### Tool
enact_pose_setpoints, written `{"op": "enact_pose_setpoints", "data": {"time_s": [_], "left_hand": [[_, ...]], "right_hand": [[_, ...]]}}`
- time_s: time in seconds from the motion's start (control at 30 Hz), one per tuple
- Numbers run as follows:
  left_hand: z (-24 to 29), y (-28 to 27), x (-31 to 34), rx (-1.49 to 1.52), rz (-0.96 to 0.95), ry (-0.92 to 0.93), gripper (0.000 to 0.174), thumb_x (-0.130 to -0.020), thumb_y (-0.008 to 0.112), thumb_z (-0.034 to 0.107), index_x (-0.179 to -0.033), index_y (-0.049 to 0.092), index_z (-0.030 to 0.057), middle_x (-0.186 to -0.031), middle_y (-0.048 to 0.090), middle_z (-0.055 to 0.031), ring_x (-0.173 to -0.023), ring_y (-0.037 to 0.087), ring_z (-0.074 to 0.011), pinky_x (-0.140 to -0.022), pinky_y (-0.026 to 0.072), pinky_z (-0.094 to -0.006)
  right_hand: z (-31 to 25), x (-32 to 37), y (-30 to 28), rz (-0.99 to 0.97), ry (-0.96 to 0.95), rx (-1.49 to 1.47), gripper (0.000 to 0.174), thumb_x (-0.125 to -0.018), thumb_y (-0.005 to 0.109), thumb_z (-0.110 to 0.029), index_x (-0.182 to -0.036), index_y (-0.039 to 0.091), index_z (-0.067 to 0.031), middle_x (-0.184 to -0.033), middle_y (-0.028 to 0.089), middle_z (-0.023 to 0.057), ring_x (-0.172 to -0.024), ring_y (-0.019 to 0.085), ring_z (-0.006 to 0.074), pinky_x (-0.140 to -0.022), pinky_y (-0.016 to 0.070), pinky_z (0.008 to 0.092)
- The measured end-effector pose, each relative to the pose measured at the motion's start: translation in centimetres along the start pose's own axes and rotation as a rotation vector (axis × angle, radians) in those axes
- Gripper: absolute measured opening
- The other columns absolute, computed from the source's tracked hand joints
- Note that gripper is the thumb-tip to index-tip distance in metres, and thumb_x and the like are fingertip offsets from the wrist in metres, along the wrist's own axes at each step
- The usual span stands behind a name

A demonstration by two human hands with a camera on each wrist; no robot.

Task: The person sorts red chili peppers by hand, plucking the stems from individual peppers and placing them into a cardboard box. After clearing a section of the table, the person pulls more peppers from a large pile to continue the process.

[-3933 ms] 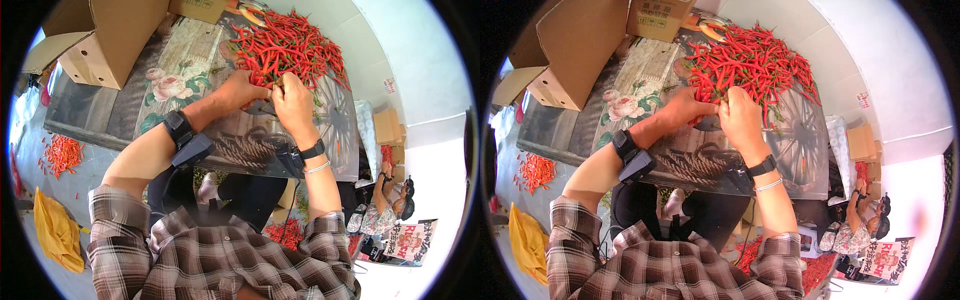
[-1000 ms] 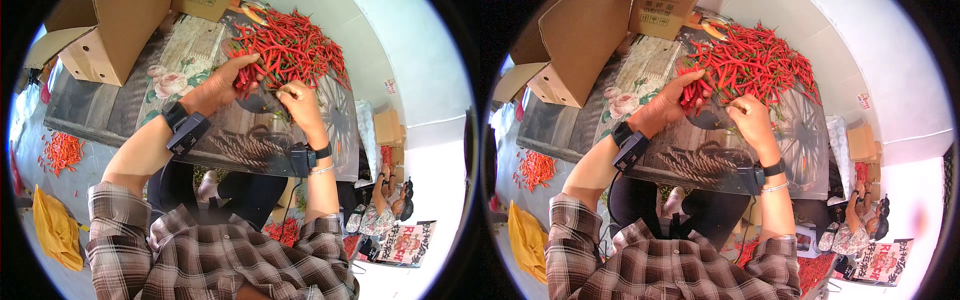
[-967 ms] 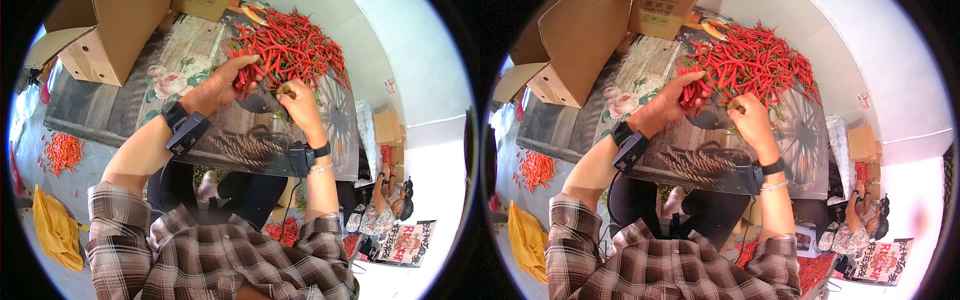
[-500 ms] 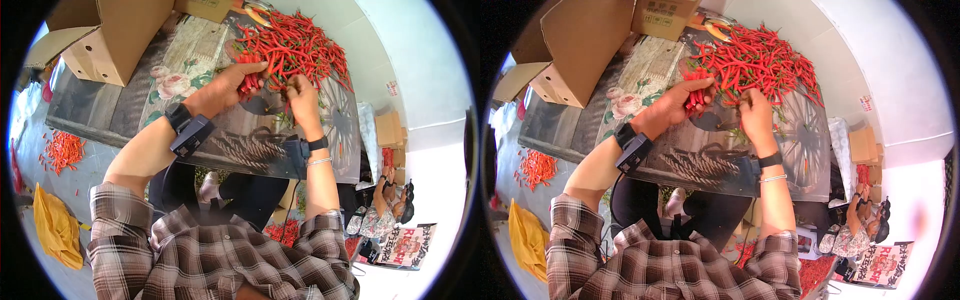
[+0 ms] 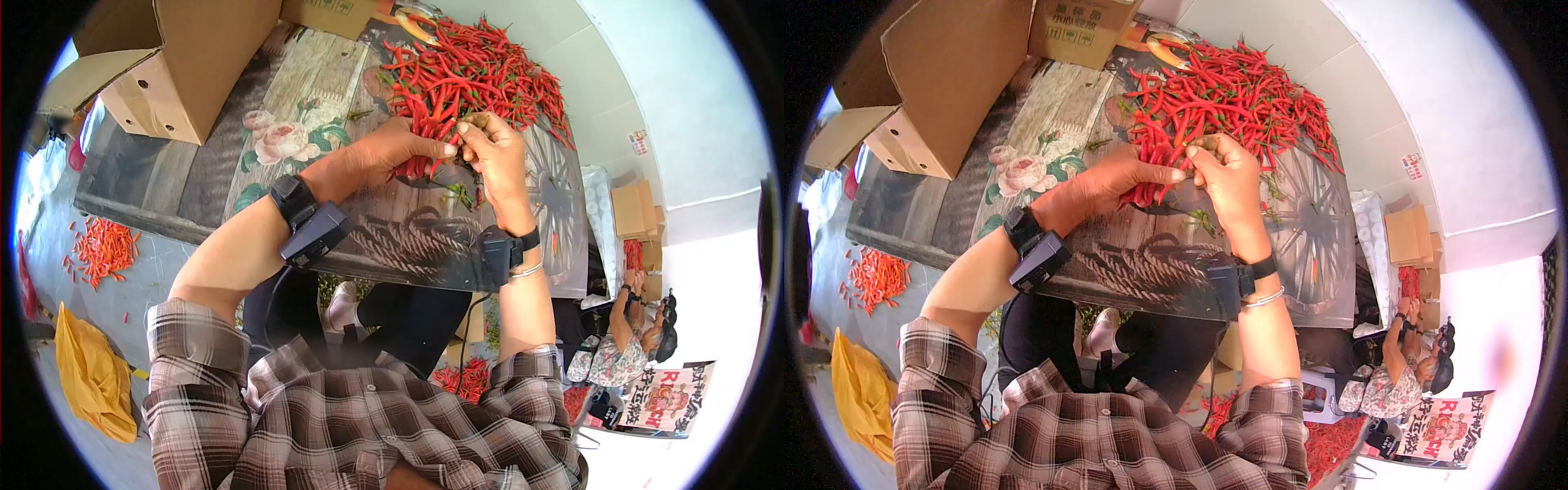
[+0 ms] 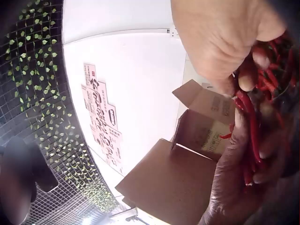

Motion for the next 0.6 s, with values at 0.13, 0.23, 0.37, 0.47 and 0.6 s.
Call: {"op": "enact_pose_setpoints", "data": {"time_s": [0.13, 0.23, 0.37, 0.47, 0.6], "left_hand": [[0.7, 0.4, 0.6, -0.066, 0.018, 0.050, 0.035, -0.069, 0.076, 0.012, -0.099, 0.058, 0.0069, -0.082, 0.059, 0.0031, -0.069, 0.054, -0.0066, -0.060, 0.0429, -0.0212], [0.1, 0.0, 0.2, -0.109, 0.035, 0.005, 0.036, -0.069, 0.075, 0.008, -0.101, 0.059, 0.0060, -0.085, 0.060, 0.0030, -0.072, 0.054, -0.0071, -0.063, 0.0438, -0.0224], [0.3, 0.5, 0.3, -0.077, -0.006, 0.036, 0.033, -0.070, 0.073, 0.006, -0.100, 0.060, 0.0059, -0.086, 0.060, 0.0025, -0.073, 0.054, -0.0080, -0.066, 0.0443, -0.0235], [0.6, 1.1, 0.7, -0.057, -0.044, 0.028, 0.031, -0.071, 0.071, 0.005, -0.100, 0.060, 0.0061, -0.086, 0.060, 0.0027, -0.074, 0.055, -0.0084, -0.067, 0.0443, -0.0232], [-0.2, 0.4, 0.3, -0.147, -0.050, -0.020, 0.025, -0.072, 0.071, 0.007, -0.093, 0.060, 0.0076, -0.081, 0.059, 0.0033, -0.066, 0.053, -0.0078, -0.061, 0.0437, -0.0229]], "right_hand": [[0.6, 0.0, 0.1, 0.023, 0.018, -0.066, 0.007, -0.084, 0.061, -0.009, -0.085, 0.059, -0.0019, -0.062, 0.051, -0.0033, -0.050, 0.043, 0.0032, -0.045, 0.0300, 0.0192], [1.2, -0.2, 0.0, -0.033, 0.076, -0.295, 0.006, -0.086, 0.058, -0.008, -0.087, 0.058, -0.0028, -0.063, 0.049, -0.0028, -0.047, 0.038, 0.0036, -0.042, 0.0268, 0.0190], [1.8, 0.3, -0.3, 0.013, 0.223, -0.499, 0.006, -0.087, 0.057, -0.009, -0.087, 0.056, -0.0035, -0.067, 0.048, -0.0020, -0.046, 0.035, 0.0037, -0.040, 0.0248, 0.0184], [2.6, 0.9, -0.2, 0.042, 0.337, -0.685, 0.009, -0.088, 0.056, -0.012, -0.088, 0.055, -0.0032, -0.070, 0.049, -0.0002, -0.046, 0.037, 0.0037, -0.039, 0.0257, 0.0175], [3.1, 0.6, -0.2, -0.064, 0.413, -0.958, 0.015, -0.092, 0.052, -0.019, -0.087, 0.053, -0.0049, -0.068, 0.048, 0.0021, -0.044, 0.036, 0.0049, -0.037, 0.0266, 0.0188]]}}
Point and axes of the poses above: each hand's wrist, its own x-axis away from the middle knuckle, its own y-axis out of the palm, z = x × y, the point moved 4 cm from there along -x, towards the middle knuckle
